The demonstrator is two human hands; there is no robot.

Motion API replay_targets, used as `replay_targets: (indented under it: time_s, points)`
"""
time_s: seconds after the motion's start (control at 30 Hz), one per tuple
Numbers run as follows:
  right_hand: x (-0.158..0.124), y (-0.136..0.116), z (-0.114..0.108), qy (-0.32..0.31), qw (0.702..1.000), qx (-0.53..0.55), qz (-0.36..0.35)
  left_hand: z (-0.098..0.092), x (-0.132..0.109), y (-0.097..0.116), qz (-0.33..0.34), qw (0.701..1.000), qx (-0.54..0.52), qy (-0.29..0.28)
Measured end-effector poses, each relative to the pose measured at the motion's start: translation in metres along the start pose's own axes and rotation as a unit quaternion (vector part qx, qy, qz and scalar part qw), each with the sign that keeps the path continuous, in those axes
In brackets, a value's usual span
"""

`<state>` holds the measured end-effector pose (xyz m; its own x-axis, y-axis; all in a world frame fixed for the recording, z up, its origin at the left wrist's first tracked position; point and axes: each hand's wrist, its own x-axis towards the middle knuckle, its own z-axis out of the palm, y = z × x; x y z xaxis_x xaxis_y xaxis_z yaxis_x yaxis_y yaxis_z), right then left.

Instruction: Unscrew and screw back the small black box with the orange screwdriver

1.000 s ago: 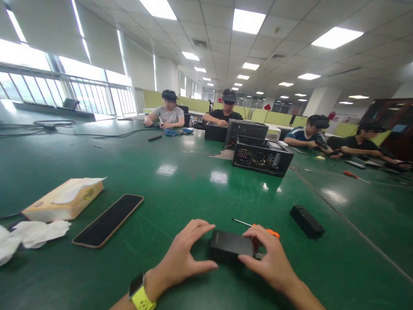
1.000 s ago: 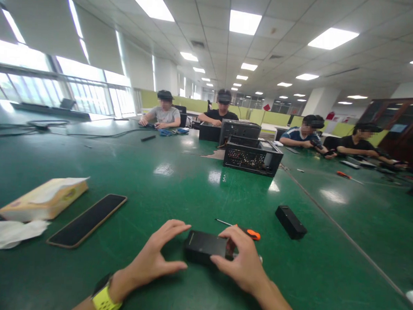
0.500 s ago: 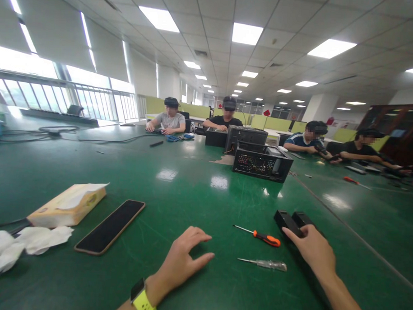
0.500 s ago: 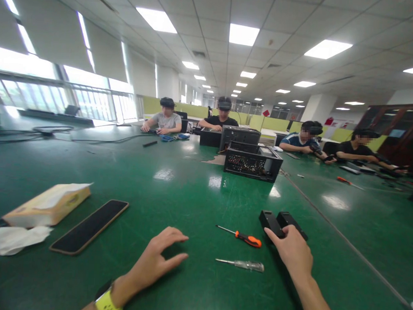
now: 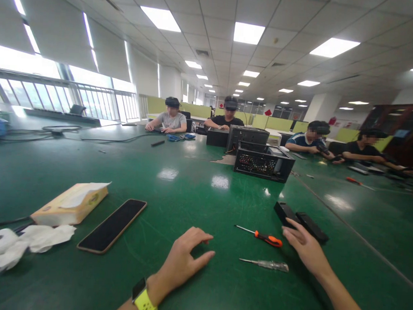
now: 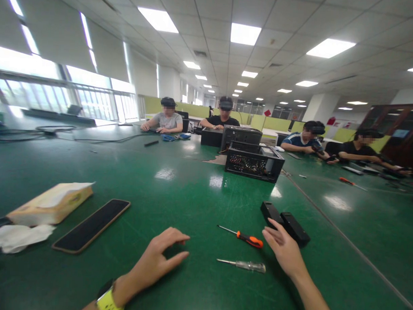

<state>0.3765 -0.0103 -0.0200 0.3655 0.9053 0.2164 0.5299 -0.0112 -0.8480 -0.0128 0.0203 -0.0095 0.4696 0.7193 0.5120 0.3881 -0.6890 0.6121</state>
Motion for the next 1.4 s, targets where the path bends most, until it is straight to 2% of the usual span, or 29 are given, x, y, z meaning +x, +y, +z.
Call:
replay_targets:
  time_s: [0.1,0.17,0.23,0.27,0.37,0.43,0.57,0.63,0.7,0.77,0.83,0.93,1.0,1.07,1.17,1.4]
  points:
    - [0.006,0.006,-0.021,0.125,0.983,-0.135,0.009,0.0,0.0,0.001,0.004,1.0,-0.002,0.002]
    - [0.012,0.014,-0.036,0.207,0.94,-0.269,0.004,0.0,0.0,0.002,0.005,1.0,-0.002,0.002]
    - [0.018,0.025,-0.048,0.221,0.897,-0.382,0.033,0.0,0.0,0.002,0.006,1.0,-0.002,0.001]
    - [0.02,0.031,-0.052,0.197,0.89,-0.407,0.068,0.0,-0.001,0.003,0.006,1.0,-0.001,0.001]
    - [0.025,0.047,-0.063,0.109,0.904,-0.368,0.187,0.0,-0.001,0.003,0.007,1.0,-0.002,0.0]
    - [0.026,0.05,-0.069,0.117,0.917,-0.312,0.217,0.0,-0.001,0.002,0.006,1.0,-0.003,-0.001]
    - [0.021,0.032,-0.067,0.254,0.93,-0.204,0.169,0.001,-0.001,0.001,0.003,1.0,-0.006,-0.006]
    - [0.013,0.012,-0.052,0.261,0.954,-0.109,0.103,0.001,-0.001,0.001,0.003,1.0,-0.01,-0.009]
    - [-0.002,-0.013,-0.029,0.169,0.985,-0.039,0.009,0.0,-0.001,0.002,0.003,1.0,-0.018,-0.014]
    - [-0.02,-0.037,-0.001,0.016,0.996,-0.041,-0.078,-0.001,-0.002,0.004,0.004,0.999,-0.029,-0.02]
    - [-0.04,-0.058,0.027,-0.116,0.979,-0.075,-0.153,-0.002,-0.002,0.006,0.009,0.999,-0.034,-0.031]
    - [-0.064,-0.078,0.057,-0.229,0.945,-0.115,-0.202,-0.001,-0.002,0.01,0.031,0.997,-0.031,-0.067]
    - [-0.07,-0.082,0.066,-0.263,0.933,-0.137,-0.203,0.0,-0.001,0.012,0.041,0.995,-0.026,-0.083]
    - [-0.068,-0.081,0.066,-0.286,0.924,-0.151,-0.204,0.001,-0.001,0.014,0.039,0.996,-0.02,-0.081]
    - [-0.057,-0.07,0.053,-0.306,0.913,-0.162,-0.214,0.003,0.0,0.016,0.019,0.997,-0.019,-0.072]
    - [-0.035,-0.05,0.022,-0.291,0.904,-0.229,-0.212,0.003,-0.001,0.02,-0.017,0.996,-0.031,-0.079]
